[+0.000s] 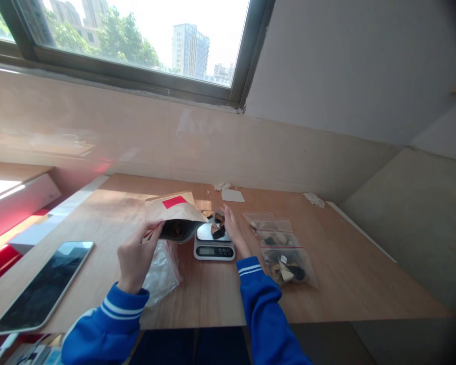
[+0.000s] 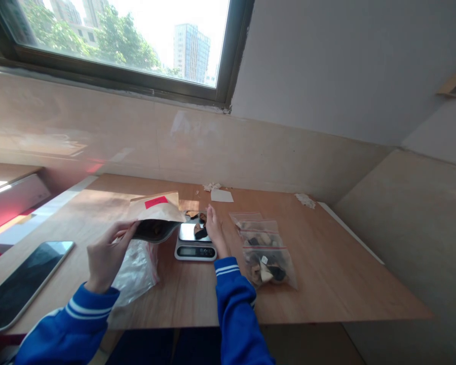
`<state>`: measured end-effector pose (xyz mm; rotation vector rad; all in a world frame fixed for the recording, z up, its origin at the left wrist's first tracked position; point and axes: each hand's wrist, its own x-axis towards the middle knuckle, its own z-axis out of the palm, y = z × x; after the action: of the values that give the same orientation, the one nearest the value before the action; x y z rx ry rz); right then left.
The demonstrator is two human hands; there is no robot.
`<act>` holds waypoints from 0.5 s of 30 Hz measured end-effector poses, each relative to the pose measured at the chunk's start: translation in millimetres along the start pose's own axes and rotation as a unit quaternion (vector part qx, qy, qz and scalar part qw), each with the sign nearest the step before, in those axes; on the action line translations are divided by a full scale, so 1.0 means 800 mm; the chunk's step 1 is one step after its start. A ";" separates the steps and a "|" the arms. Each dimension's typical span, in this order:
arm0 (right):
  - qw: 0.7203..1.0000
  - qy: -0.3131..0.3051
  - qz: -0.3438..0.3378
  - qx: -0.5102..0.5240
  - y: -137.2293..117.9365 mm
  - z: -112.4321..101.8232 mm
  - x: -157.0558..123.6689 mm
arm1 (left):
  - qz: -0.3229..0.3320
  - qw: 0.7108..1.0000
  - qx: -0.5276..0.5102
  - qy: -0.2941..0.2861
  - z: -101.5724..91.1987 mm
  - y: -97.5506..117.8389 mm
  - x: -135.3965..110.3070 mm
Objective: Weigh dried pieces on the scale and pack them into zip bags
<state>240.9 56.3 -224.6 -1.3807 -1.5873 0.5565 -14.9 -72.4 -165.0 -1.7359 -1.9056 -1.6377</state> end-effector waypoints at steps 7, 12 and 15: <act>0.972 0.158 -0.173 0.028 -0.095 -0.022 -0.062 | 0.000 1.000 -0.010 0.001 0.002 0.000 -0.002; 0.910 -0.093 -0.391 -0.100 -0.170 -0.006 -0.111 | 0.003 1.000 -0.013 -0.017 0.005 0.001 -0.010; 0.905 -0.175 -0.320 -0.218 -0.189 0.022 -0.109 | 0.023 0.999 -0.015 -0.017 0.003 0.003 -0.018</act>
<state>142.4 -61.5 -139.3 -0.9845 -2.4293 0.0387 -6.4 -80.7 -174.2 -1.8172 -1.8502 -1.6382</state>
